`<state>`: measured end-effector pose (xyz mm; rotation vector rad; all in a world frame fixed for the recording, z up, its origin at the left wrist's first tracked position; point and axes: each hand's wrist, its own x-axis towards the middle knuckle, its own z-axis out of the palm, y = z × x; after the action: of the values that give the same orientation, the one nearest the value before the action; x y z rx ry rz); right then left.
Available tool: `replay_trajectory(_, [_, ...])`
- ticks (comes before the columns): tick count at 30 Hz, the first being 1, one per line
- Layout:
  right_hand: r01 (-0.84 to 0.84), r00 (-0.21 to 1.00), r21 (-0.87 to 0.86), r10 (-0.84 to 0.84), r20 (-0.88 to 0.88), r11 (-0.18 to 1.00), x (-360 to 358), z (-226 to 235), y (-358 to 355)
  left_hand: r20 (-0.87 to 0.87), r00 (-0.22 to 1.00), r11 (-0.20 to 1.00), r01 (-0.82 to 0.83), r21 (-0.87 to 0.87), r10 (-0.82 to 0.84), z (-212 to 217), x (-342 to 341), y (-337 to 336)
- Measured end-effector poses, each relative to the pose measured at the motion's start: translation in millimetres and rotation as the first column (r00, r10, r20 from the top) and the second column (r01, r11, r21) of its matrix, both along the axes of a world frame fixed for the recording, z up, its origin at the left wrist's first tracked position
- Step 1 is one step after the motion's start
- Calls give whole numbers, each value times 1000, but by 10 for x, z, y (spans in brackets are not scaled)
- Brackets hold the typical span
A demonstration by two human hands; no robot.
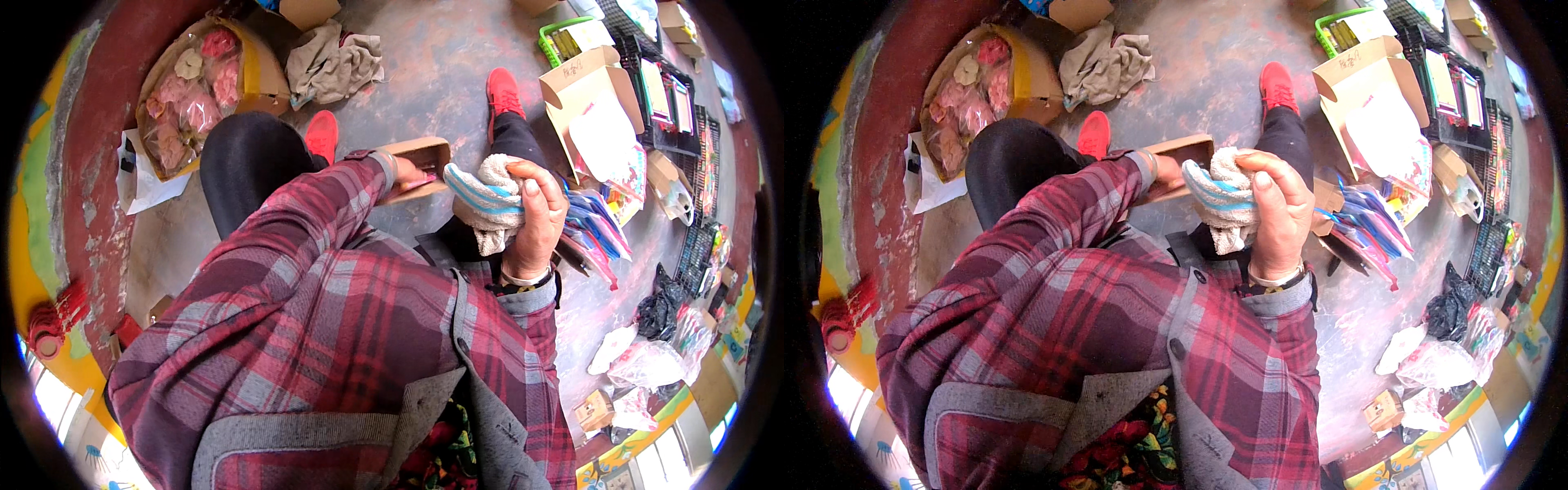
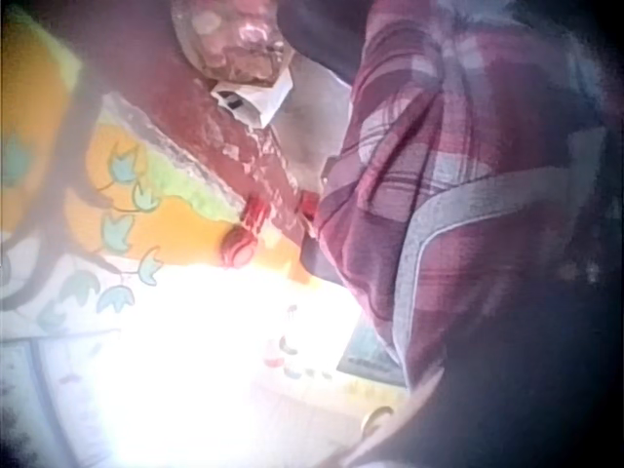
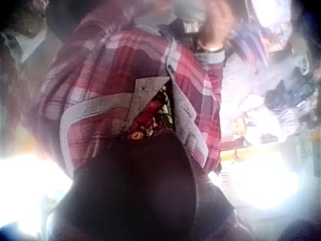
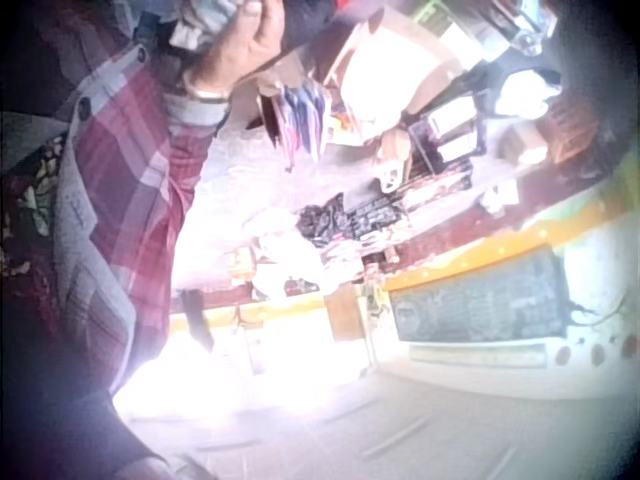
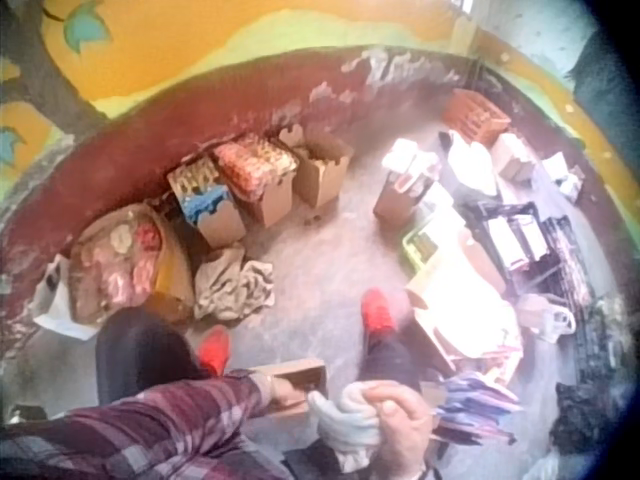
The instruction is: The person sits on the floor and organizes various small items, including plastic containers and packaged goods, into cardboard boxes. They handle items one by one, wiping them with a cloth and placing them into a box.
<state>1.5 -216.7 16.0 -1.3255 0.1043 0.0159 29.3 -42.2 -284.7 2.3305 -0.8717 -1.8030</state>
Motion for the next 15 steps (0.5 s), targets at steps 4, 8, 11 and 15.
replay_trajectory(4, [5,1000,-16,-5,-6,1000,4,-36,-11,86,991,994,-98,-47,102,99,71,-12])
replay_trajectory(8, [-34,999,-29,34,7,999,22,-28,-29,209,962,983,-156,-101,174,106,94,-159])
replay_trajectory(11, [-27,1000,-29,27,-2,999,11,12,-17,253,945,975,-175,-139,205,34,75,-195])
replay_trajectory(15, [-95,995,-62,95,-10,994,33,-51,-75,306,923,968,-195,-155,235,-44,12,-127])
